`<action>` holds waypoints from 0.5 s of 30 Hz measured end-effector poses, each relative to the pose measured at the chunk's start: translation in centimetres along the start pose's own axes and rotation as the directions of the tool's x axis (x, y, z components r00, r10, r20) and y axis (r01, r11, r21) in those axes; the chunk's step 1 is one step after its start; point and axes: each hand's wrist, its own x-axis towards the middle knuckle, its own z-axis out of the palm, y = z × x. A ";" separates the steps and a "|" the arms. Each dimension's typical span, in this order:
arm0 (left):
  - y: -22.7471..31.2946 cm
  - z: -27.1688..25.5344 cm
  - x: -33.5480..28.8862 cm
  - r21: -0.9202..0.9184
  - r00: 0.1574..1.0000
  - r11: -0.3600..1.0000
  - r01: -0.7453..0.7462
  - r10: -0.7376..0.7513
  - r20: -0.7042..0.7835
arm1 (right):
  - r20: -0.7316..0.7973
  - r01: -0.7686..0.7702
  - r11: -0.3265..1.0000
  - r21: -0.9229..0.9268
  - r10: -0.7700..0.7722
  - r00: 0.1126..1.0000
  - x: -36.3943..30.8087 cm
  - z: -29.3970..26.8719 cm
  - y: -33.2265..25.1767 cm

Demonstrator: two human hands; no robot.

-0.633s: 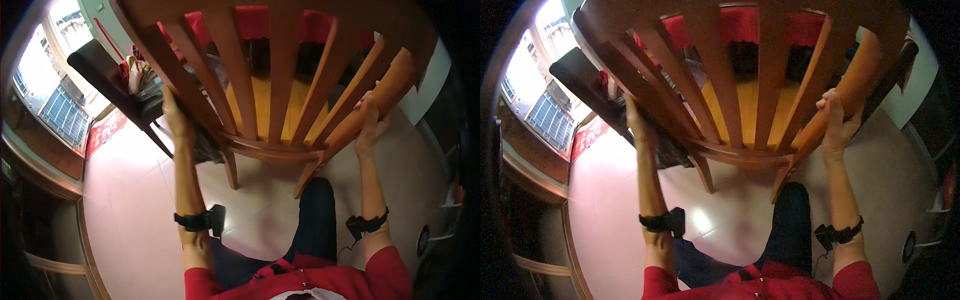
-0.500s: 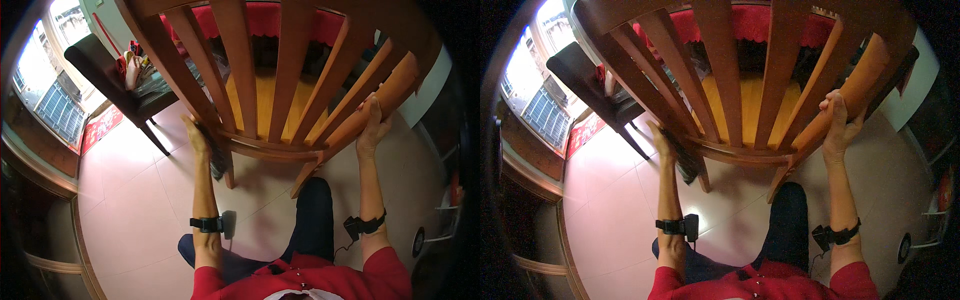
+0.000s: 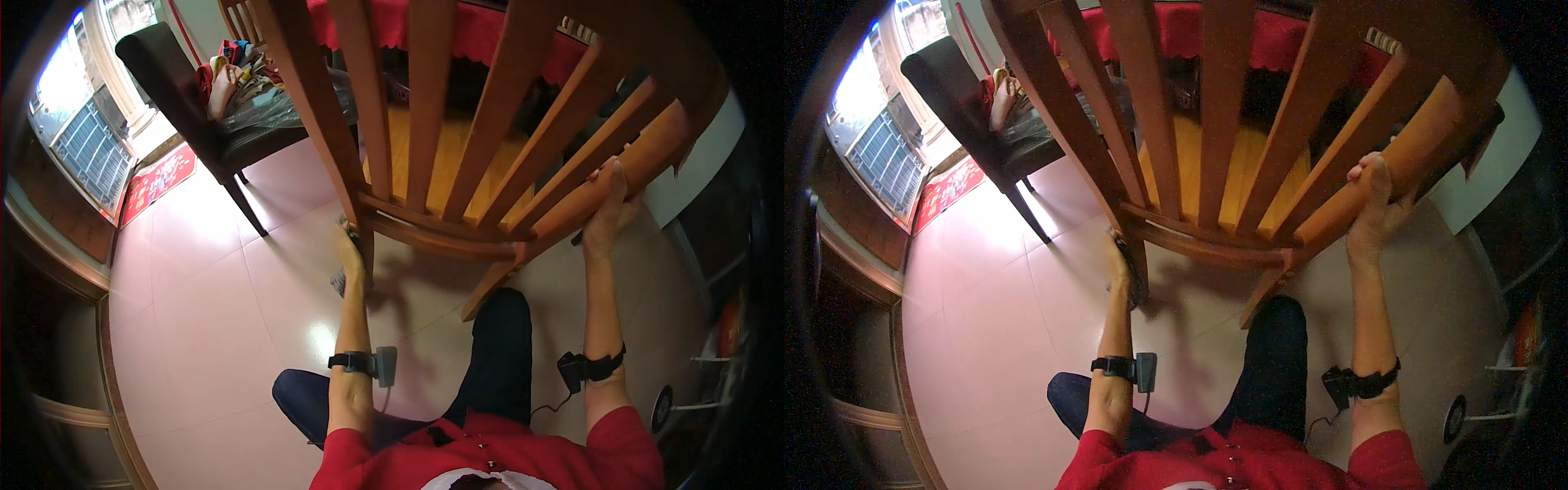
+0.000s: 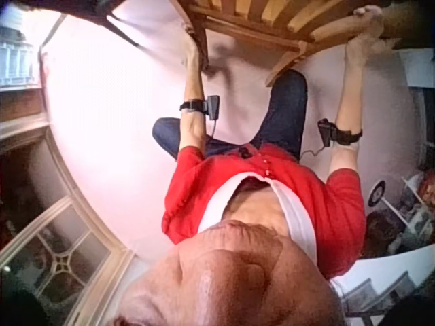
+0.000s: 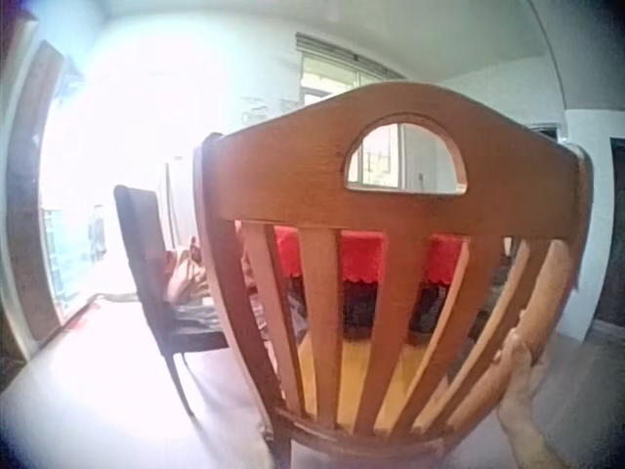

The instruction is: Cleaning and wiping down wooden and leather dining chairs with a cloth.

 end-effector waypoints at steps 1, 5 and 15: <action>-1.8 -0.3 -0.3 0.054 0.994 0.997 -0.053 0.058 -0.092 | -0.002 0.001 1.000 -0.003 -0.002 1.000 0.0 0.2 0.0; -1.4 0.6 -3.3 -0.088 0.982 0.983 0.162 -0.170 -0.082 | -0.050 0.002 0.999 -0.038 -0.004 0.999 0.4 -0.9 1.3; 6.7 8.6 -7.4 0.253 0.977 0.960 -0.123 0.162 -0.139 | 0.006 0.046 0.999 -0.009 -0.046 0.999 0.5 -0.8 1.4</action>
